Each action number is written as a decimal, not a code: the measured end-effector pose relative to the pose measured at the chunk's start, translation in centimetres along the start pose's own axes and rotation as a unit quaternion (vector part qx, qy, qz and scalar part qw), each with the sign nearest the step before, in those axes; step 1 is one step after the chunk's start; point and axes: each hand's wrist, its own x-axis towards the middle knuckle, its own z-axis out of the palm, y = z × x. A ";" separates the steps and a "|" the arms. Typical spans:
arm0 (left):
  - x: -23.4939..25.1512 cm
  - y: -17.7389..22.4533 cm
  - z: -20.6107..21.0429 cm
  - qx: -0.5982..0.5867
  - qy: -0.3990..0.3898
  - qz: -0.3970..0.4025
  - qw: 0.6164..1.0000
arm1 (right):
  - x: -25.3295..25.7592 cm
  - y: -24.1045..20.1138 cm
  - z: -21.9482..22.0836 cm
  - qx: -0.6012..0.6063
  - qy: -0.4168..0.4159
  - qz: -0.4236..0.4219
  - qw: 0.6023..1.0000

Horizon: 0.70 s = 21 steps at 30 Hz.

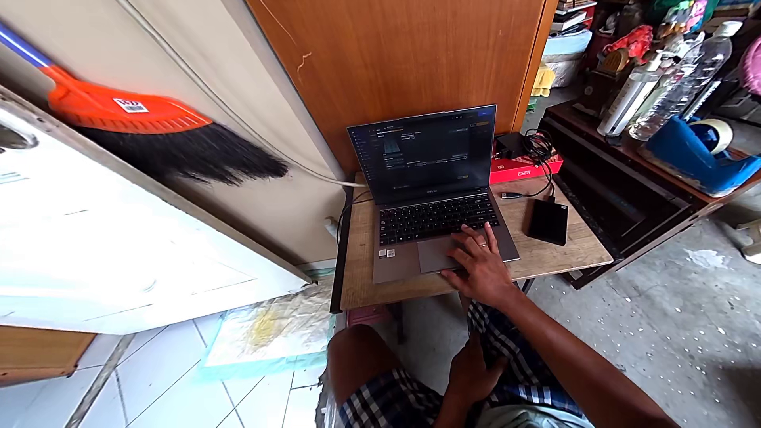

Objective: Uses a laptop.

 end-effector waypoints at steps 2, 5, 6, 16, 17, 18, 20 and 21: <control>0.0 0.0 0.0 -0.001 0.003 0.000 1.000 | 0.1 -0.1 -0.2 -0.012 -0.030 -0.011 0.999; 0.0 0.0 0.0 0.002 0.002 0.002 1.000 | 0.2 -0.3 -0.4 -0.023 -0.057 -0.020 0.998; 0.1 0.0 0.0 0.002 0.001 0.002 1.000 | 0.1 -0.3 -0.3 -0.020 -0.046 -0.015 0.999; -0.1 0.0 -0.1 -0.003 -0.001 0.003 1.000 | -0.1 0.0 0.3 -0.004 0.026 -0.010 1.000; -0.1 0.0 -0.1 -0.003 -0.002 0.003 1.000 | 0.0 0.0 0.3 -0.005 0.020 -0.011 1.000; 0.0 0.0 0.0 -0.003 -0.002 0.003 1.000 | 0.0 0.0 0.2 -0.006 0.016 -0.011 1.000; 0.0 -0.1 0.0 -0.005 -0.001 0.003 1.000 | 0.0 0.0 0.2 -0.005 0.012 -0.011 1.000; 0.0 -0.1 0.0 -0.007 0.001 0.004 1.000 | 0.0 0.0 0.2 -0.006 0.012 -0.011 1.000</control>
